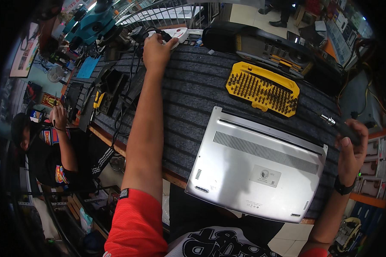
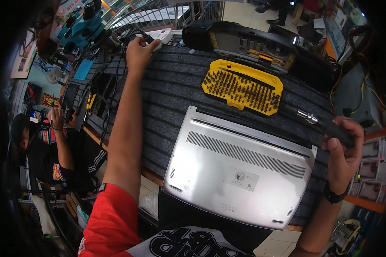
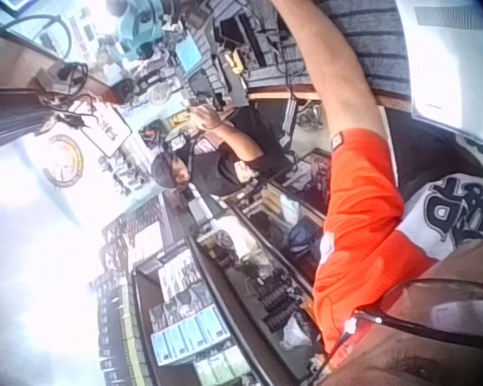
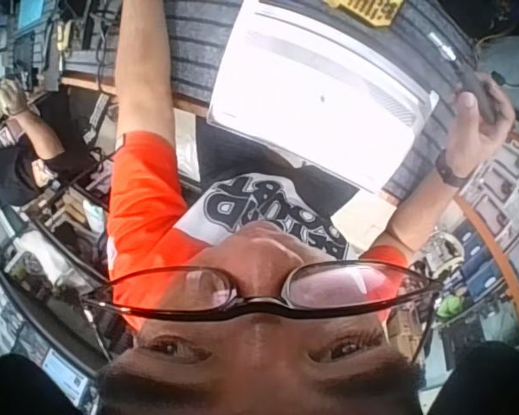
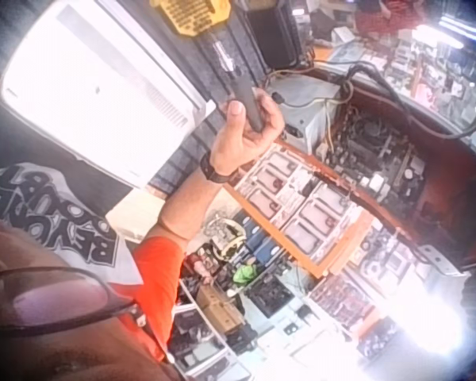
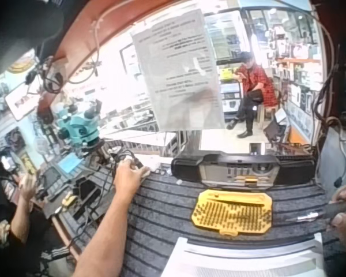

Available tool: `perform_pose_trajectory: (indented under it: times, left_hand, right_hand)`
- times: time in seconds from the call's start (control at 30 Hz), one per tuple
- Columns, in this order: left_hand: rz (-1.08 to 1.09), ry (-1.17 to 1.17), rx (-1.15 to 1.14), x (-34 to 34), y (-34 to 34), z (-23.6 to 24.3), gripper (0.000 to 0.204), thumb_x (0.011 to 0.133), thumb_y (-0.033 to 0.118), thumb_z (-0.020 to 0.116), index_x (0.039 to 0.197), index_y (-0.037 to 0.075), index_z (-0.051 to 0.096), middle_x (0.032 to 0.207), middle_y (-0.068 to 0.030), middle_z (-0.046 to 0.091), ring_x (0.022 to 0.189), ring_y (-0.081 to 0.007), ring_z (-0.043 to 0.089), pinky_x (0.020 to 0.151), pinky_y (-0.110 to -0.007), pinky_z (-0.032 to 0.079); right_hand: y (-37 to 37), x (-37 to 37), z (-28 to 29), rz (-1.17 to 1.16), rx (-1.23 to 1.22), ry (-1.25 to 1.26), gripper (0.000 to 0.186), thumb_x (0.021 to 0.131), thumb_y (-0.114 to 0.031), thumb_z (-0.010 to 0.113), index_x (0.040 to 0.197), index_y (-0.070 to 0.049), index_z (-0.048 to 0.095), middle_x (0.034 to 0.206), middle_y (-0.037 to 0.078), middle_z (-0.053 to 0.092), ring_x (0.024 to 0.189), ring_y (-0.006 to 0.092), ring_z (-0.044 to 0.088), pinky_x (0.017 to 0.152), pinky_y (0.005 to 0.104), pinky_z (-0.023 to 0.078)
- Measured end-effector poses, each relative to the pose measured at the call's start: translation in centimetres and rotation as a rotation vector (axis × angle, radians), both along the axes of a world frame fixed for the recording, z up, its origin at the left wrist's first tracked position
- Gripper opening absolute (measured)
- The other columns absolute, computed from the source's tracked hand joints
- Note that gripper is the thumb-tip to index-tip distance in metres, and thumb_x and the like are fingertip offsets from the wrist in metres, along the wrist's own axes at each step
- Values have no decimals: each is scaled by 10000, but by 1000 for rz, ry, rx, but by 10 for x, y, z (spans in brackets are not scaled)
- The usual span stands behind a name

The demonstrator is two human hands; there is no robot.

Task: The person unscrews the base of a laptop using a screwdriver and then uses a yellow pry tool to detach the bottom panel.

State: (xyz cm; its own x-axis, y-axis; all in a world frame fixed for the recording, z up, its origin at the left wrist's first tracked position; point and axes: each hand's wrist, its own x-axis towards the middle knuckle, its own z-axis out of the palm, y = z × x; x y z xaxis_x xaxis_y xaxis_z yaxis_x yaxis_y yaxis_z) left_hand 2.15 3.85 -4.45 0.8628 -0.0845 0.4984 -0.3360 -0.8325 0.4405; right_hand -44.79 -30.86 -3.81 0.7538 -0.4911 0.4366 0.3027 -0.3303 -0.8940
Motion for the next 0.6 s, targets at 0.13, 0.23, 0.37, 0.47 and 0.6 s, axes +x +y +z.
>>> perform_pose_trajectory:
  times: [0.13,0.23,0.37,0.47,0.6]
  left_hand:
    - [29,-1,-38,4,-8,0,603,800,522,851,1115,26,720,1138,-148,683,1005,-330,710,854,-448,561]
    - [13,27,-24,7,-7,-1,630,789,529,857,1137,21,720,1146,-154,682,991,-333,712,850,-456,562]
    - [-34,16,1,13,2,-8,708,753,558,877,1153,-3,716,1090,-171,717,971,-329,723,854,-443,564]
    - [-111,39,16,13,7,-10,843,715,619,889,1196,-47,695,1066,-195,739,959,-300,734,858,-405,569]
    - [-125,146,109,-16,9,0,865,738,570,890,1258,-73,635,1176,-256,720,1083,-376,717,914,-454,557]
  right_hand:
    - [-5,-1,-4,14,28,-27,438,958,-190,762,1309,-70,529,1206,117,596,875,138,606,734,277,508]
    - [-7,0,-4,55,78,-45,447,967,-240,764,1299,-60,526,1177,114,601,877,134,610,741,270,511]
    - [-7,1,0,74,192,-94,437,996,-269,731,1308,-45,522,1185,126,606,883,144,632,775,274,538]
    - [-5,1,5,134,271,-128,429,1016,-250,699,1340,-36,516,1244,178,625,914,176,674,815,296,575]
    - [3,6,11,248,291,-145,460,1032,-209,666,1412,-24,483,1269,252,673,986,223,729,856,333,611]
